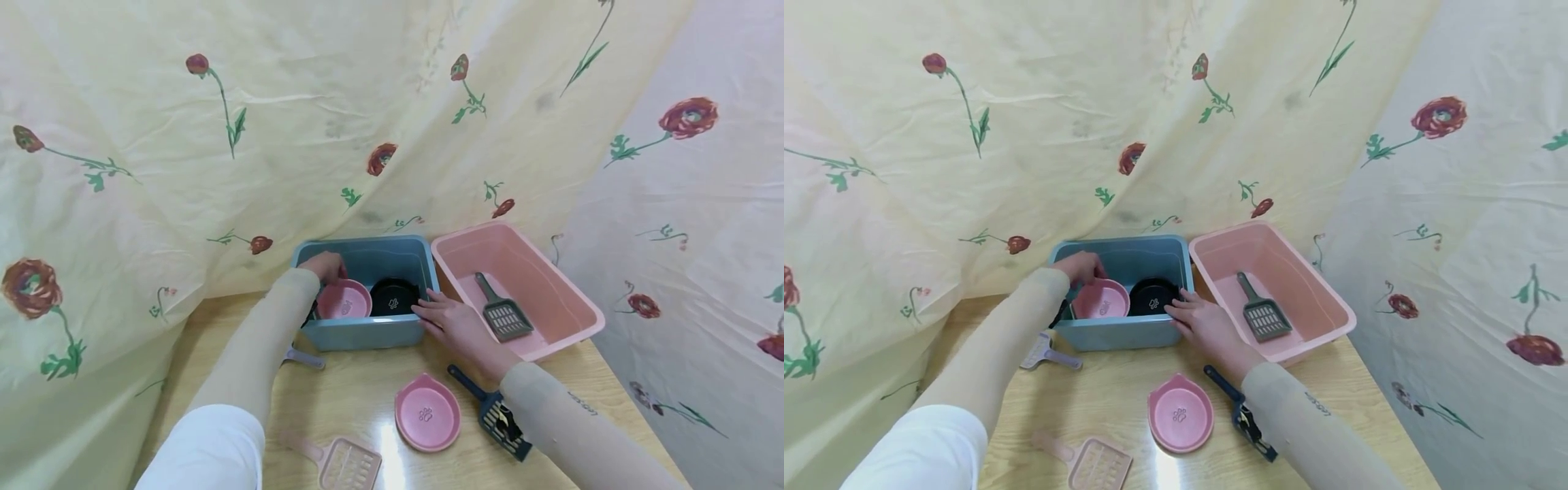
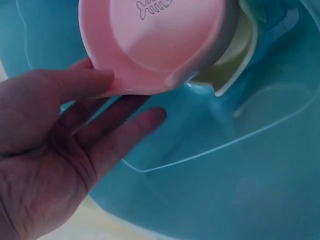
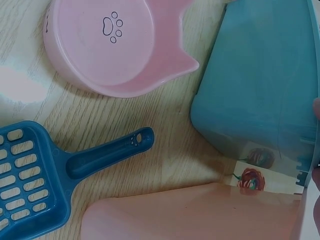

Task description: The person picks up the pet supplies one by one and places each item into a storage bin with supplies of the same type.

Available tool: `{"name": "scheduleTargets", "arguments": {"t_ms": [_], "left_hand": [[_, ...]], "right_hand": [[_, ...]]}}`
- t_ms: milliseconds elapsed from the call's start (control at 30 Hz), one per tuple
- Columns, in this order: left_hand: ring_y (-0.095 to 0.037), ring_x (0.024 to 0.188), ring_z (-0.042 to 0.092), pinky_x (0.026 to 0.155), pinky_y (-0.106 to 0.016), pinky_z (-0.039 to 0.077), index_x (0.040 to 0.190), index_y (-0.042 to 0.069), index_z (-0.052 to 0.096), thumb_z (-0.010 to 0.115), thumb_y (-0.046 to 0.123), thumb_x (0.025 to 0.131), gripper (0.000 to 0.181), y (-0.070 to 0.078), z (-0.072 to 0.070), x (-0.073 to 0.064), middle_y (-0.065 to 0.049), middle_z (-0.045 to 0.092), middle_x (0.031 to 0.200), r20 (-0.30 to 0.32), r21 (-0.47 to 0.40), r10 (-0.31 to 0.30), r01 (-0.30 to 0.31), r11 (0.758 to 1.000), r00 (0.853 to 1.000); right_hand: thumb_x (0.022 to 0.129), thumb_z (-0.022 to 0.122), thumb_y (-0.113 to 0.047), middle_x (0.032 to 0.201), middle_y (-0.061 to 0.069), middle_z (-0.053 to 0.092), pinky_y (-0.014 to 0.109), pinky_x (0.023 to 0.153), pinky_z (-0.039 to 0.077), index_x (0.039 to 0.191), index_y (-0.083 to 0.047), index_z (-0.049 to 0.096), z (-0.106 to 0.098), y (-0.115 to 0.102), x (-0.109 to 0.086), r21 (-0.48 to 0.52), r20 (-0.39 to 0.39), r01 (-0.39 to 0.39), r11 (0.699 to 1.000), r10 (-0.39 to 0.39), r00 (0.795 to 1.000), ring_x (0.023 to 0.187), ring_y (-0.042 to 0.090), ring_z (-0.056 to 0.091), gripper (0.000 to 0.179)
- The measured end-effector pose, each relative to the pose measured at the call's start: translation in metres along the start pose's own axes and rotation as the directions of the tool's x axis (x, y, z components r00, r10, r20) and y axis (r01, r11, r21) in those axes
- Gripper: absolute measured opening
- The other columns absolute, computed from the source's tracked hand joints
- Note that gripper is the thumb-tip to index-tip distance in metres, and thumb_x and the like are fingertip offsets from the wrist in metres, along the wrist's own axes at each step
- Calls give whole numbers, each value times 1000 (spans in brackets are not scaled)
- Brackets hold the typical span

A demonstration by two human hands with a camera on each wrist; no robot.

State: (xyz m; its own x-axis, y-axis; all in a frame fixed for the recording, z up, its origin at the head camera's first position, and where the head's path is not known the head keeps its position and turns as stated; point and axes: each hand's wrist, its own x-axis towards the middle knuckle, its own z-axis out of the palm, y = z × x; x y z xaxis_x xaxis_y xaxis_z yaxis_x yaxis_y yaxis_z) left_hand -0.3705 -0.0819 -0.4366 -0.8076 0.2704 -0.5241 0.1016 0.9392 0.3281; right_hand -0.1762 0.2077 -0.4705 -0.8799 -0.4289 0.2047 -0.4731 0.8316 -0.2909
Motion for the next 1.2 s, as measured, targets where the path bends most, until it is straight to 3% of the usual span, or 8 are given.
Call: {"name": "scheduleTargets", "arguments": {"t_ms": [133, 400, 600, 733, 900, 1000, 1067, 1200], "left_hand": [[-33, 127, 65, 106, -47, 57, 137, 8, 71, 72, -3, 97, 42, -4, -7, -6, -15, 70, 137, -14, 109, 69, -67, 992, 998], [-32, 125, 66, 103, -48, 59, 142, 12, 69, 76, 12, 100, 43, -5, -26, -30, -13, 69, 139, -16, 119, 128, -125, 985, 992], [-33, 130, 64, 110, -49, 55, 144, 10, 67, 72, 21, 104, 43, -1, -41, -68, -15, 68, 142, -69, 211, 255, -236, 949, 964], [-35, 137, 60, 114, -52, 51, 147, 11, 66, 71, 27, 104, 46, -4, -46, -99, -14, 65, 148, -100, 287, 301, -262, 921, 948], [-38, 142, 56, 118, -55, 46, 149, 9, 63, 70, 32, 105, 50, -16, -39, -133, -15, 62, 151, -147, 358, 365, -295, 886, 919], [-39, 142, 56, 118, -55, 46, 147, 6, 64, 70, 30, 105, 49, -29, -24, -150, -17, 62, 151, -194, 359, 407, -321, 876, 893], [-38, 139, 58, 114, -55, 50, 144, 7, 67, 72, 30, 104, 47, -41, -10, -159, -17, 63, 149, -242, 381, 441, -333, 863, 865], [-38, 129, 66, 104, -56, 57, 137, 9, 73, 76, 30, 100, 43, -65, 22, -169, -18, 68, 141, -360, 439, 521, -352, 827, 774]], "right_hand": [[105, 72, -23, 148, 5, 65, 55, 119, 43, 146, -17, 67, 1, -1, 0, -3, 5, -6, 1000, 6, 1000, 152, 34, 46, 42], [104, 73, -22, 148, 6, 65, 54, 120, 43, 147, -16, 66, 4, 1, -1, -4, 3, 0, 1000, 0, 1000, 152, 33, 46, 44], [104, 73, -22, 145, 10, 67, 56, 118, 44, 146, -14, 67, 5, 3, 0, -25, -16, 33, 999, -33, 999, 149, 35, 49, 43], [103, 73, -21, 145, 10, 67, 56, 118, 44, 146, -14, 67, 7, 5, 3, -27, -12, 43, 999, -44, 999, 149, 35, 49, 43], [101, 76, -20, 143, 10, 69, 56, 115, 47, 144, -12, 69, 8, 9, 5, -39, -30, 79, 996, -80, 996, 147, 36, 52, 44], [101, 76, -20, 142, 11, 69, 57, 115, 48, 143, -12, 69, 7, 9, 6, -34, -27, 84, 996, -85, 996, 147, 37, 52, 43], [101, 76, -20, 142, 12, 69, 57, 114, 48, 143, -12, 69, 6, 9, 6, -40, -22, 86, 995, -87, 996, 147, 37, 52, 43], [102, 75, -19, 143, 12, 68, 57, 115, 47, 144, -12, 69, 5, 9, 5, -48, -7, 92, 995, -93, 996, 147, 37, 51, 43]]}}
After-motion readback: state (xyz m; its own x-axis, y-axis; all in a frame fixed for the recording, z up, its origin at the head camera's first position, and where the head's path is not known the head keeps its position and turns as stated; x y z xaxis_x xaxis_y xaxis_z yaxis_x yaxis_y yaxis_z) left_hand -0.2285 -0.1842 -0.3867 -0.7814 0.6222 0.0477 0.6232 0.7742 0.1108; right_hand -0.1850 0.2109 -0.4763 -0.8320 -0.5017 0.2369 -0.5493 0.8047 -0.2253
